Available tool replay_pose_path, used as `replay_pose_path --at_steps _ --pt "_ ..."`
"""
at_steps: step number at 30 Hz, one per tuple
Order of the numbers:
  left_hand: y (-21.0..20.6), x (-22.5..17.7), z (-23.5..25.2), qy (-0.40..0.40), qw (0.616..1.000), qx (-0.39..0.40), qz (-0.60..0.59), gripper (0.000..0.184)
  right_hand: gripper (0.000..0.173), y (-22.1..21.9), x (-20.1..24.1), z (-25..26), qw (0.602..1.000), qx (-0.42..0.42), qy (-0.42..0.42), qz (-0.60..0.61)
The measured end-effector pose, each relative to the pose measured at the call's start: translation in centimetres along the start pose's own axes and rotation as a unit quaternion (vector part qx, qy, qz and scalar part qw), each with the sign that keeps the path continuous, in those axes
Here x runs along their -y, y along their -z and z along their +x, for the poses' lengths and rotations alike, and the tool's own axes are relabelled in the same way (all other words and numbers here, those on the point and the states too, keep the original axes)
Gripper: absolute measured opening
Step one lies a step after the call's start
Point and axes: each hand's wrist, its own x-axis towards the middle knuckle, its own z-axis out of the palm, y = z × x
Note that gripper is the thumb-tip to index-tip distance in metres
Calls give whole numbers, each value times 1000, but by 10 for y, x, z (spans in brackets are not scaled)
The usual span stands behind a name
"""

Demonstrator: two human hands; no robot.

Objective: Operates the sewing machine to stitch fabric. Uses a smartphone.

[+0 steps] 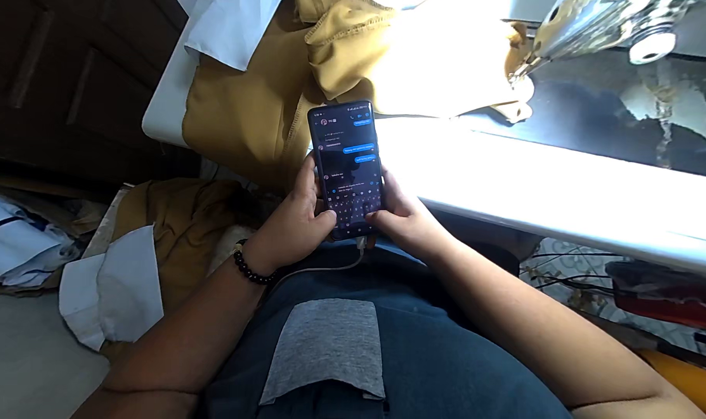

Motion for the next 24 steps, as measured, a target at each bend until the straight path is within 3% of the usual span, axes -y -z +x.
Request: replay_pose_path --at_steps 7,14,17,21,24 --pt "1 0 -1 3 1000 4 -10 93 74 -1 -2 1 1000 -8 -6 2" --pt "1 -2 0 7 1000 1 6 93 53 0 -2 1 1000 -15 11 11" --pt "1 -2 0 4 1000 2 2 94 60 -1 0 1 1000 -9 5 20" --pt "3 -2 -1 -1 1000 6 2 93 86 0 1 2 1000 9 -3 4" --pt "2 -2 -1 5 1000 -3 5 93 87 0 1 3 1000 5 -7 -12"
